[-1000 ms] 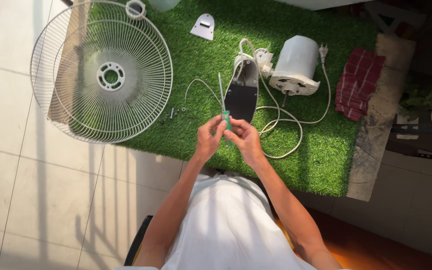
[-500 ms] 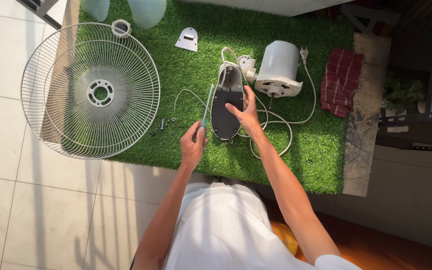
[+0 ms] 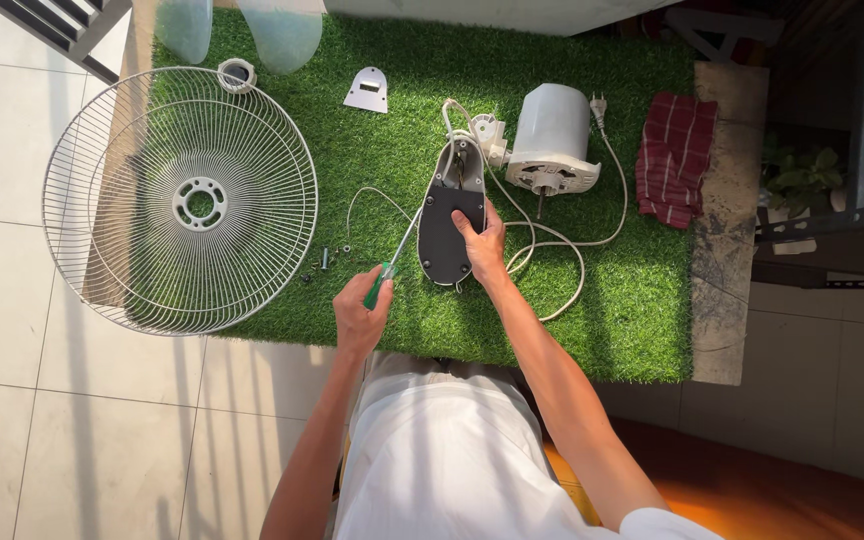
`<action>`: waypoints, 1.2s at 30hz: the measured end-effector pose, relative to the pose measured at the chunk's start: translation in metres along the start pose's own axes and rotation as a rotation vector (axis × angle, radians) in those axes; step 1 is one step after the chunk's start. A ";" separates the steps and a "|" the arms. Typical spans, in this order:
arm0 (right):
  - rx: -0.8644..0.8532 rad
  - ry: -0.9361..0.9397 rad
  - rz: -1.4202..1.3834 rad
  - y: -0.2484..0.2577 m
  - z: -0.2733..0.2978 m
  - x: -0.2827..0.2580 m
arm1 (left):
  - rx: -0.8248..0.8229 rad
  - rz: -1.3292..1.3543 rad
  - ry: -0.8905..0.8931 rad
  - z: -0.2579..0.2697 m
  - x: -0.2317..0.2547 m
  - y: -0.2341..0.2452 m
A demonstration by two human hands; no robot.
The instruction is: The person disassembles a white electric fan base using a screwdriver. They remove screws from the control panel cover, detach the cover, and then proceed to remove screws from the main base housing to access the internal components.
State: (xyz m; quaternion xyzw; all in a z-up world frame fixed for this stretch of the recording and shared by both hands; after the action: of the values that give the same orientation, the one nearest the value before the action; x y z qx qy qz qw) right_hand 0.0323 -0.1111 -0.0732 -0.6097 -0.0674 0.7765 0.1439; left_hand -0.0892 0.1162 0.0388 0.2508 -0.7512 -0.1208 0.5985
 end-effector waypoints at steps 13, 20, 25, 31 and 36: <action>0.052 0.028 0.183 -0.009 0.003 -0.008 | -0.124 -0.125 -0.008 -0.027 0.030 0.007; 0.113 0.019 0.296 -0.009 0.006 -0.006 | -0.254 -0.326 -0.045 -0.045 0.045 0.003; 0.119 0.056 0.333 -0.013 0.005 -0.008 | -0.332 -0.496 -0.045 -0.067 0.060 -0.006; 0.135 0.069 0.332 -0.014 0.006 -0.010 | -0.429 -0.747 -0.138 -0.083 0.082 -0.020; 0.127 0.050 0.285 -0.018 0.008 -0.009 | -0.512 -0.889 -0.269 -0.085 0.091 -0.028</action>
State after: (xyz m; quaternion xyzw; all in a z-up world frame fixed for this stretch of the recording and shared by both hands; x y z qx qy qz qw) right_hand 0.0295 -0.0961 -0.0577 -0.6218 0.0727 0.7764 0.0722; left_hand -0.0156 0.0552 0.1232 0.3732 -0.5892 -0.5733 0.4299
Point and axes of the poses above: each hand's wrist, its own z-axis away from the middle knuckle, its own y-axis out of the back of the hand, x = y × z, the point moved 5 cm from there along -z, towards the middle knuckle, and after that the axes turned 5 degrees about -y, right-handed, at the moved point
